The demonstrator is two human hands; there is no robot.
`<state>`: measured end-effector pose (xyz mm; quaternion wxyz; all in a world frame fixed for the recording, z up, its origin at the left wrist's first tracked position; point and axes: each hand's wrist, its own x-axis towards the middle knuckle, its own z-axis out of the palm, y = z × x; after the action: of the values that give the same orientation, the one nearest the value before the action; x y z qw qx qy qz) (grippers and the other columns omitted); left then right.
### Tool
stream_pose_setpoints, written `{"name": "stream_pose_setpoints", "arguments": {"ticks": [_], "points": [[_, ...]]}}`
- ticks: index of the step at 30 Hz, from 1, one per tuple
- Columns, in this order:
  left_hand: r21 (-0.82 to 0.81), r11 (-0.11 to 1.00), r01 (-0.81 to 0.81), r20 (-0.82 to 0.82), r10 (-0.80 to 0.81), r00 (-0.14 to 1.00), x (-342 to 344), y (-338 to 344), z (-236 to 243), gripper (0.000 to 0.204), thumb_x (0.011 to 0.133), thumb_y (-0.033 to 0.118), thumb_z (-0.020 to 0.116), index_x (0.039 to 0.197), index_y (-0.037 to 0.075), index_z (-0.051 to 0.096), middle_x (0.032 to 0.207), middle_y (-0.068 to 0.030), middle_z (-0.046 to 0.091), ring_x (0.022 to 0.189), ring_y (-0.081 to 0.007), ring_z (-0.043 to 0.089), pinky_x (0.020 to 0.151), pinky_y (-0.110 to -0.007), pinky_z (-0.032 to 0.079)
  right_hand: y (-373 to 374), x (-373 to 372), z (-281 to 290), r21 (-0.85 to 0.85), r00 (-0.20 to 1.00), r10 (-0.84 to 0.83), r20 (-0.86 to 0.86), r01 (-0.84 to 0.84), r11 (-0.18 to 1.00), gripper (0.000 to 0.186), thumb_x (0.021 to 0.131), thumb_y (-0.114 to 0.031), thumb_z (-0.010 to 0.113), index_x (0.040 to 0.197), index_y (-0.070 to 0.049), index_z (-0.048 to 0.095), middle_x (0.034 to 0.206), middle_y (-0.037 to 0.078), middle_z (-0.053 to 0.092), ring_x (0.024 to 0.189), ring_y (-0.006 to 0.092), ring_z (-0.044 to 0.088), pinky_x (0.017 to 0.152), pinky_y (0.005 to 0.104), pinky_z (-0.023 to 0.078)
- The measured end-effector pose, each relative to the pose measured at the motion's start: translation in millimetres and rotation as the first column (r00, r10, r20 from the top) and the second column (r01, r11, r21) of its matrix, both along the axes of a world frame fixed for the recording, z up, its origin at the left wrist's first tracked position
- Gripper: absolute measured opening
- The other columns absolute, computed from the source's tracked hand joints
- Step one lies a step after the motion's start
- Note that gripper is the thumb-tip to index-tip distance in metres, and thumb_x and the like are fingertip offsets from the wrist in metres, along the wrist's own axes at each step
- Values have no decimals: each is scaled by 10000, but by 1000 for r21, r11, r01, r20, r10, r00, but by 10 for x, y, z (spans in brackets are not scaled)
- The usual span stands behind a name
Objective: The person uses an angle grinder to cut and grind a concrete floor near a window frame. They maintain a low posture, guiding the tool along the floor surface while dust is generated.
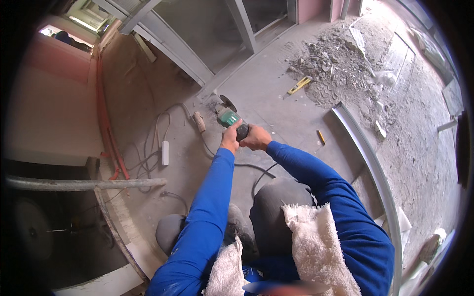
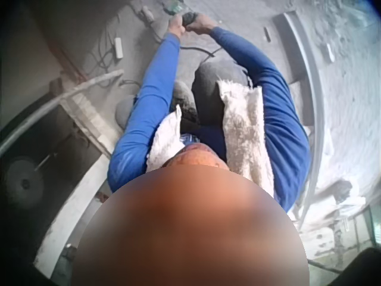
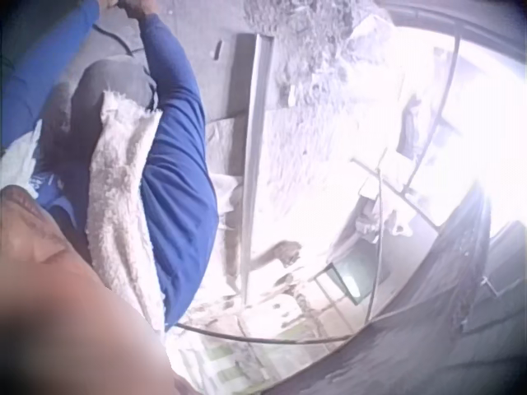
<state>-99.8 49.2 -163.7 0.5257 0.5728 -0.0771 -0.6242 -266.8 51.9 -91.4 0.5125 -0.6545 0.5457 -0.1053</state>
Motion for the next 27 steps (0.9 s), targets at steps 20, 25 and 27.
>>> {"name": "stream_pose_setpoints", "arguments": {"ticks": [20,25,27], "points": [[44,998,-40,96,36,995,205,-442,306,314,884,231,823,1077,20,693,1030,-111,727,890,-247,725,824,-407,582,-553,312,178,113,992,25,122,-39,993,550,646,-349,816,1040,24,722,897,199,764,827,317,762,745,416,596],[-18,998,53,-9,-54,999,78,-692,276,282,879,187,839,1062,10,720,1046,-113,737,904,-233,723,828,-382,587,-753,411,119,-135,982,-32,-187,7,991,672,682,-454,818,1139,17,671,1016,251,760,992,410,743,862,481,589],[-11,996,87,-53,-88,995,-21,-815,247,302,872,208,850,1051,-1,724,1035,-115,740,885,-231,721,807,-368,587,-833,439,90,-208,948,-93,-303,30,978,628,742,-464,801,1143,-8,641,1050,256,753,1017,433,729,885,510,583]]}}
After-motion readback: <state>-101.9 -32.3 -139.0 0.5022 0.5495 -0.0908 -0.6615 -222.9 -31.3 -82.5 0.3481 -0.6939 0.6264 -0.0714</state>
